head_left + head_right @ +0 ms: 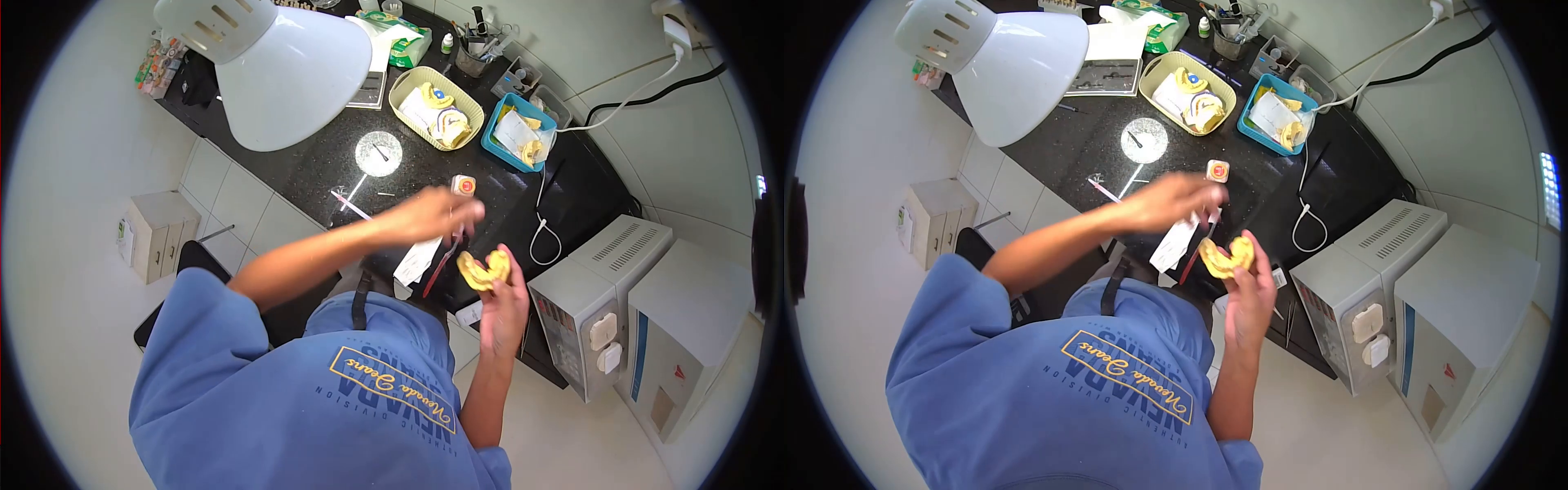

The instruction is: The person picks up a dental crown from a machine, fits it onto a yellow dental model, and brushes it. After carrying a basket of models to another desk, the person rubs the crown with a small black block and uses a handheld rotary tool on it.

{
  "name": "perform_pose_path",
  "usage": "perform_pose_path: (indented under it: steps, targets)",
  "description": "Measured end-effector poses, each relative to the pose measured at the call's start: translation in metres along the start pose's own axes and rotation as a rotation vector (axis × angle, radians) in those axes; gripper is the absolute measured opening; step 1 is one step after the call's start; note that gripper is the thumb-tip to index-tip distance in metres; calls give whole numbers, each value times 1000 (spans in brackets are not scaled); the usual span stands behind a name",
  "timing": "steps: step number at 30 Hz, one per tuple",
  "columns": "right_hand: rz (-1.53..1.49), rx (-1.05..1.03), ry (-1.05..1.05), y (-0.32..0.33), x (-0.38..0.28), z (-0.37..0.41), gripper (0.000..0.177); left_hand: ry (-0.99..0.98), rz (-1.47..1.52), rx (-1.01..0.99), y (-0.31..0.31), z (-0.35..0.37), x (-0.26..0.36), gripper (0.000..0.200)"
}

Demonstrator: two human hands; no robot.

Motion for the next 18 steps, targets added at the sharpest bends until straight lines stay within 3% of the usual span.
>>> perform_pose_path:
  steps: [2, 4, 5, 7, 10, 13, 16, 18]
  targets:
    - [113, 1, -18, -13, 11, -7, 47, 177, 425, -224, -50, 15, -34, 55]
    - [331, -75, 39, -14, 19, -18, 41, 131, 591, -110, -56, 23, -45, 48]
    - [512, -37, 133, -8, 16, -21, 38, 128, 588, -107, -57, 24, -56, 48]
    - [830, 105, 282, 1, 8, -23, 29, 129, 702, 113, -39, 27, -77, 38]
    - [1015, 66, 177, 51, 73, -42, 29, 105, 808, 224, -25, 39, -70, 31]
    - [1328, -60, 248, 39, 106, -38, 36, 34, 793, 263, -18, 47, -57, 30]
    - [1394, -42, 368, 32, 111, -40, 34, -14, 750, 278, -11, 53, -40, 31]
    - [1393, -36, 337, 34, 108, -41, 27, -39, 737, 306, -9, 57, -32, 30]
Point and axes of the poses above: each hand's wrist, its own z-axis away from the middle knuckle, its own y-axis out of the back of the hand, x = y × z, the point moved 8 cm from there along -z, towards the middle knuckle, and after that the axes turned 7 degrees about y, right-handed, at the moved point
